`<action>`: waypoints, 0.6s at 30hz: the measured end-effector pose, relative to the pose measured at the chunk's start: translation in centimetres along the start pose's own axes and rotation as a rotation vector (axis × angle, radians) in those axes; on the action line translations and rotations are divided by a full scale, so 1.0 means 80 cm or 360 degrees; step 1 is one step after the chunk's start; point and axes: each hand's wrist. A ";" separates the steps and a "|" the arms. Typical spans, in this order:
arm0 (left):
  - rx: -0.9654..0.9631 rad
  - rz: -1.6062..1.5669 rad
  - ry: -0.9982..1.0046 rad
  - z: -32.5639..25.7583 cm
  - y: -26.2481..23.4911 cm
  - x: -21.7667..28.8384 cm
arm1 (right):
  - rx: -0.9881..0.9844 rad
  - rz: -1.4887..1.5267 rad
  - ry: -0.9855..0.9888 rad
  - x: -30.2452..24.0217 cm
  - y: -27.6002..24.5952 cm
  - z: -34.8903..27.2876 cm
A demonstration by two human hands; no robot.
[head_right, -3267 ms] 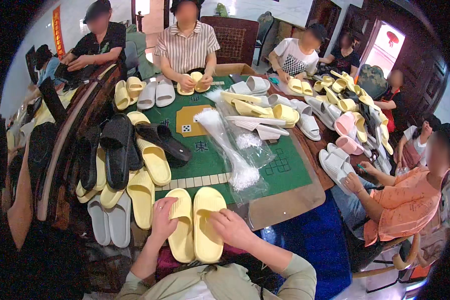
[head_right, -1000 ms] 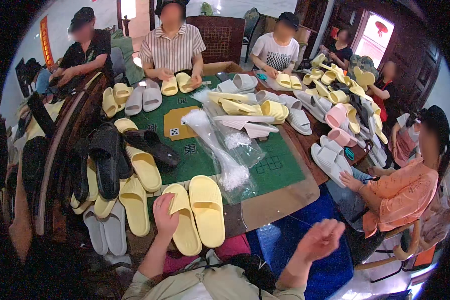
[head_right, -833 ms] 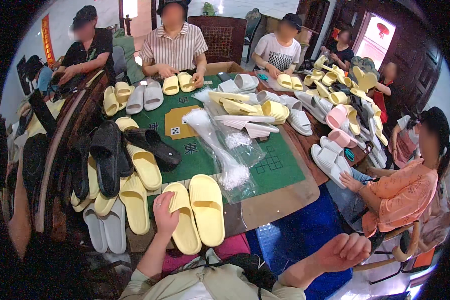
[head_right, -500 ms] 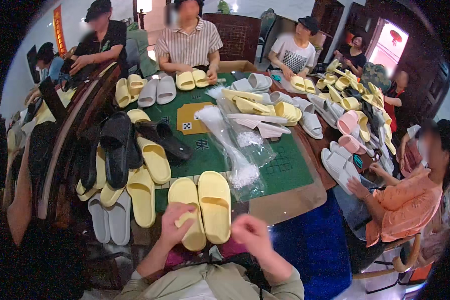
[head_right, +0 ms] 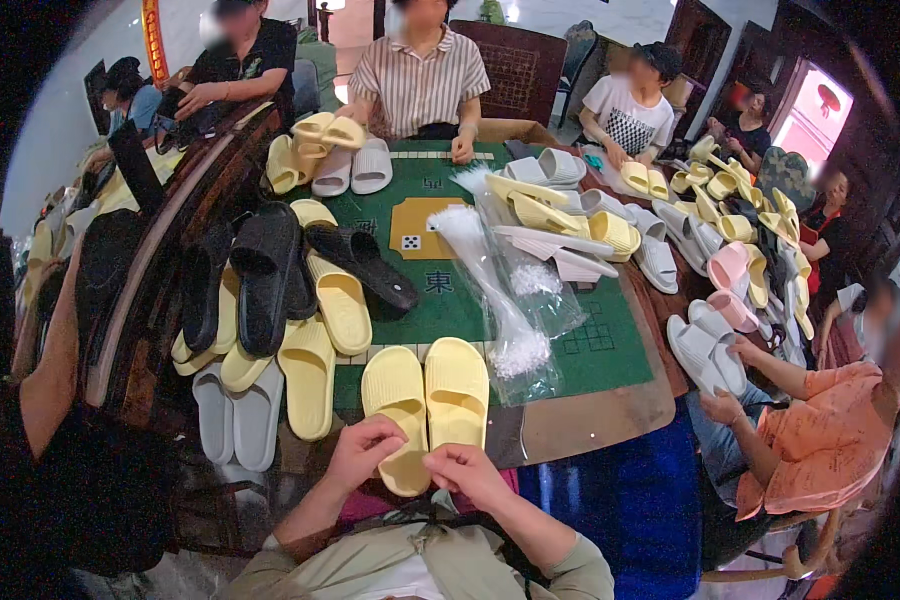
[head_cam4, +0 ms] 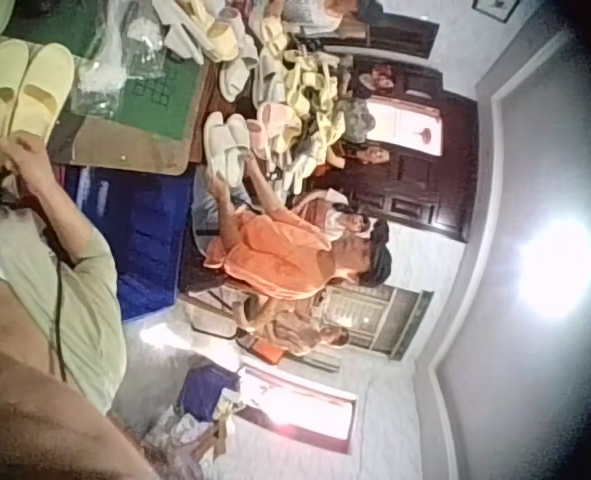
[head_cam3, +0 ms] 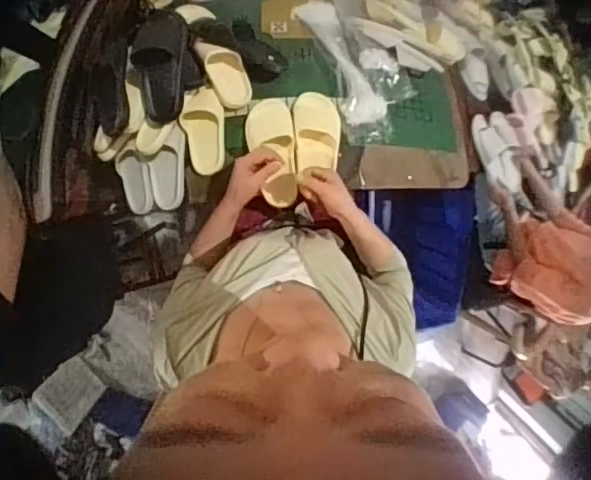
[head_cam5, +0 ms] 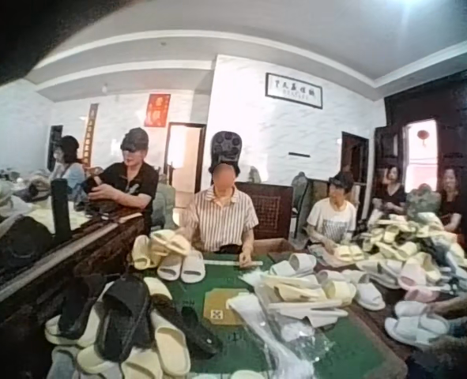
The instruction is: The person arranges slippers on a table and connects pairs of slippers together using plastic fasteners by hand.
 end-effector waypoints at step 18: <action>0.0188 0.0459 -0.0077 0.011 -0.030 -0.004 | -0.0088 -0.0367 -0.0108 0.008 -0.003 -0.003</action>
Point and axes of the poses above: each hand's wrist, its own z-axis towards the middle knuckle, its own y-axis out of the palm, x = y × z, and after that the axes turned 1 degree about y, right-handed
